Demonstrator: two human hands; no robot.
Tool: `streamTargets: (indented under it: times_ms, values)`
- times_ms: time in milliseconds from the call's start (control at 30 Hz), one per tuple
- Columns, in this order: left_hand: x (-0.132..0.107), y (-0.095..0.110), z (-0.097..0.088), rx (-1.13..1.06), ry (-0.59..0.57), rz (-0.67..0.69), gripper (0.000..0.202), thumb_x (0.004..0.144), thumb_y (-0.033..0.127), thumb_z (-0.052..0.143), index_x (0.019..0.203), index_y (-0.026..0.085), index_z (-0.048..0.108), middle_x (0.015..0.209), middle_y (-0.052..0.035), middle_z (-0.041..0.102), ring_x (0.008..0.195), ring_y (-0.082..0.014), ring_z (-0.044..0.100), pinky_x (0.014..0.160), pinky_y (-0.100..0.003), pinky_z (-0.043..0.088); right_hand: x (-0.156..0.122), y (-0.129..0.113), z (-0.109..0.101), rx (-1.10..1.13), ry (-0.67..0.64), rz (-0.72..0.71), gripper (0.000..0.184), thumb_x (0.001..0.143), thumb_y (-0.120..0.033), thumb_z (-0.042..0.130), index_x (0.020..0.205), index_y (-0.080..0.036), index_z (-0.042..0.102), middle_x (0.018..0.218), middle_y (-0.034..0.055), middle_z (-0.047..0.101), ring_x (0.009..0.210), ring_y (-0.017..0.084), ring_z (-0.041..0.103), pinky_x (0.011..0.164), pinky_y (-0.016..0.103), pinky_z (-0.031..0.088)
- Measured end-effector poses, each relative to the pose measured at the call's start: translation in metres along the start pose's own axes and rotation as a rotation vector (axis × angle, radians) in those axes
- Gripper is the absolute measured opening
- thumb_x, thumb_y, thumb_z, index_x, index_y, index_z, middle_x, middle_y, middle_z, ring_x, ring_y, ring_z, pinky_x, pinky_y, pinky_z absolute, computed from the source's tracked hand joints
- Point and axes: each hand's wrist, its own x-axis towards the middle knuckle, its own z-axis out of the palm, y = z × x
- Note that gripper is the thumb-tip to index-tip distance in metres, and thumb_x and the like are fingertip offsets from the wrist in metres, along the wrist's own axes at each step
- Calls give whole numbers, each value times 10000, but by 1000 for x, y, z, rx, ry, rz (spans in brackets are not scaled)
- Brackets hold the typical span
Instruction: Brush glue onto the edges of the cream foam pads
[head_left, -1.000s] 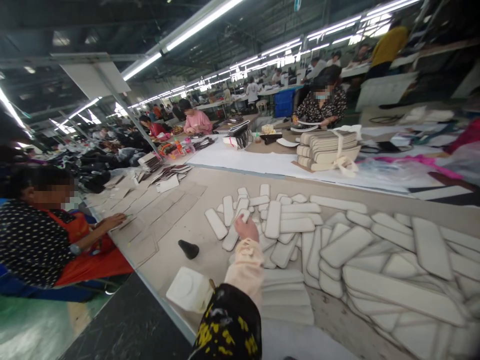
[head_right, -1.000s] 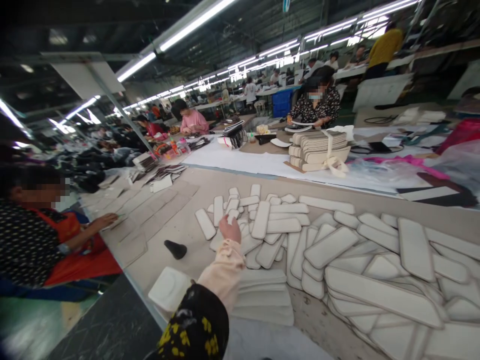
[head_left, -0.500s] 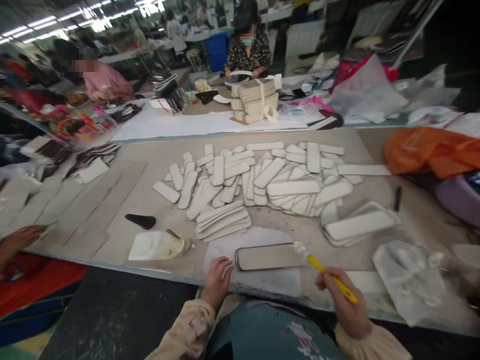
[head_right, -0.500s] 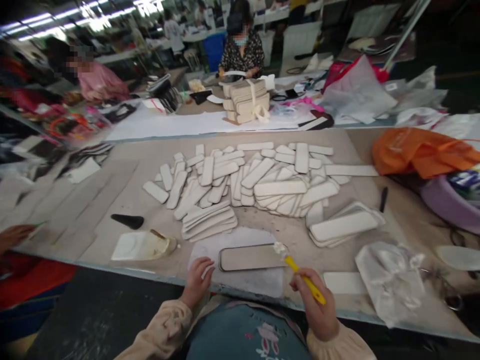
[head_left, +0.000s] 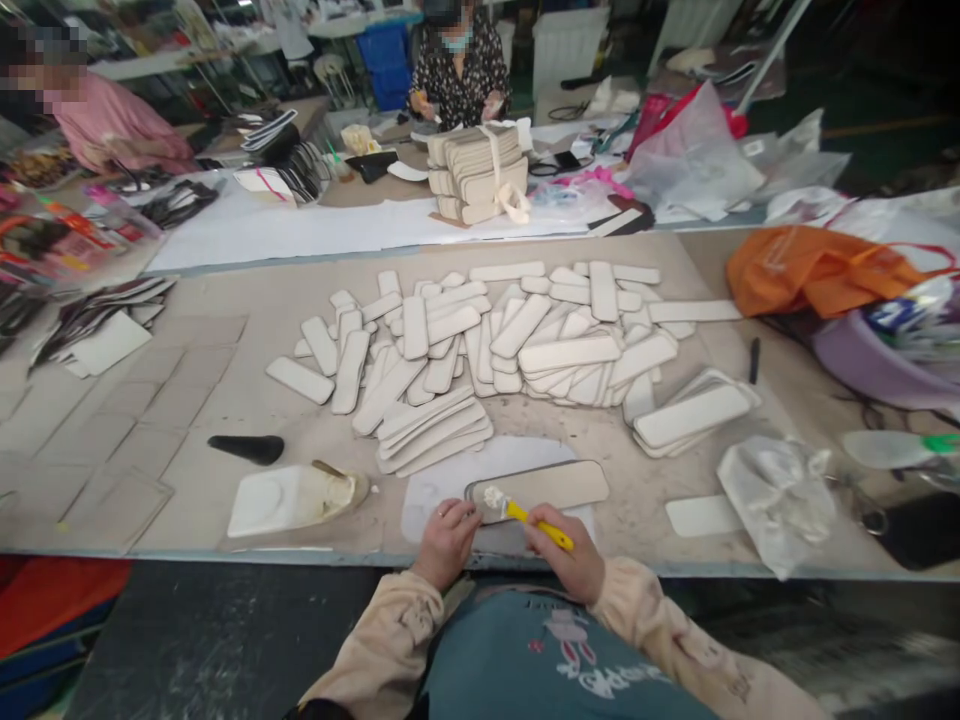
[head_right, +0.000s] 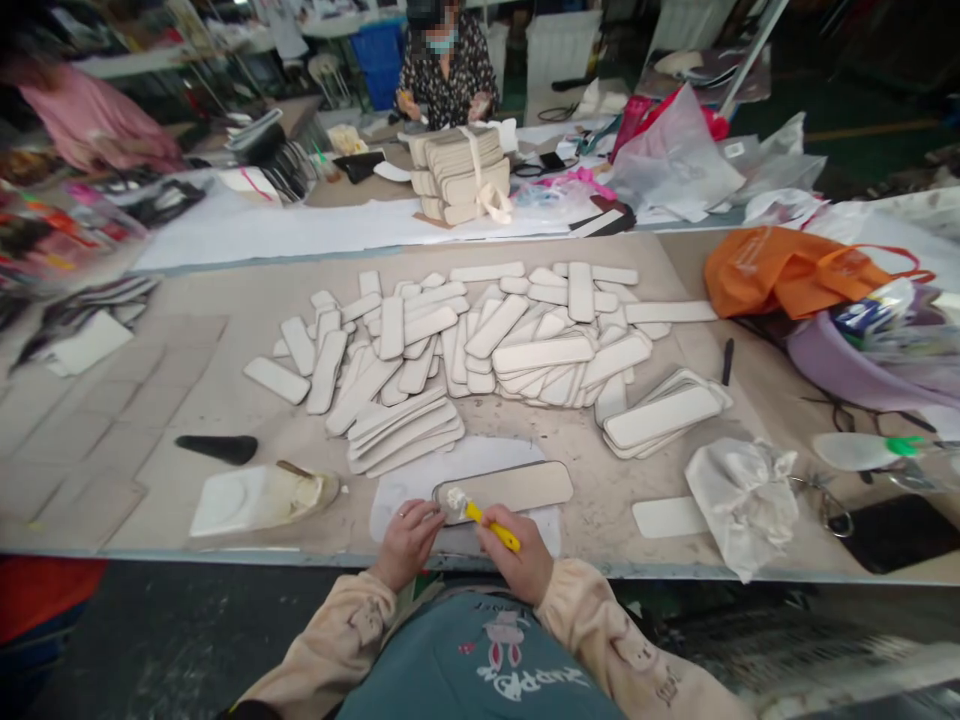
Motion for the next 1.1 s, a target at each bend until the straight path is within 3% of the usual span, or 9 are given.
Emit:
streamTargets:
  times_ms: [167,333,467,700,800,933,1100]
  values:
    - [0,-5,2,15,-45,26,286,835,128,459,996,246,663,967,-64,655,901,-186,547,833,-358,474,14,2,13,-59,-6,24,191,885,-362,447,806,-212,535,613,-34,591,561,118,540,566,224,405]
    - [3,-4,0,29,-74,34,262,838,129,460,984,220,658,966,-68,648,897,-190,535,816,-352,468,14,9,7,-101,33,62,215,896,-384,430,816,-210,530,619,-31,587,575,114,545,578,217,412]
    - [3,-4,0,39,-62,46,242,838,136,467,975,206,654,978,-72,635,895,-195,527,802,-360,472,5,19,-14,-113,127,107,226,899,-400,425,818,-209,516,606,-30,570,568,117,555,573,214,424]
    - [3,-9,6,50,-40,70,235,823,116,483,966,206,645,987,-72,617,886,-194,537,792,-350,484,-20,36,-73,-194,339,182,217,890,-403,440,805,-216,510,610,-24,575,575,131,569,583,225,445]
    - [4,-9,6,50,-31,73,227,819,118,494,964,208,643,977,-71,611,878,-188,541,788,-337,489,-30,38,-86,-263,417,193,203,883,-398,453,813,-217,511,618,-21,573,564,132,557,562,227,437]
    - [3,-9,6,46,-44,65,226,822,123,490,966,212,639,968,-70,604,866,-181,545,779,-327,490,-33,27,-73,-273,367,124,181,890,-361,449,808,-213,513,652,-13,566,587,127,549,591,229,430]
    - [0,-9,7,43,-39,42,217,826,135,496,973,213,636,938,-65,604,848,-173,550,758,-312,490,-16,6,-26,-197,64,5,179,903,-316,421,792,-210,513,654,-14,551,616,122,537,612,227,411]
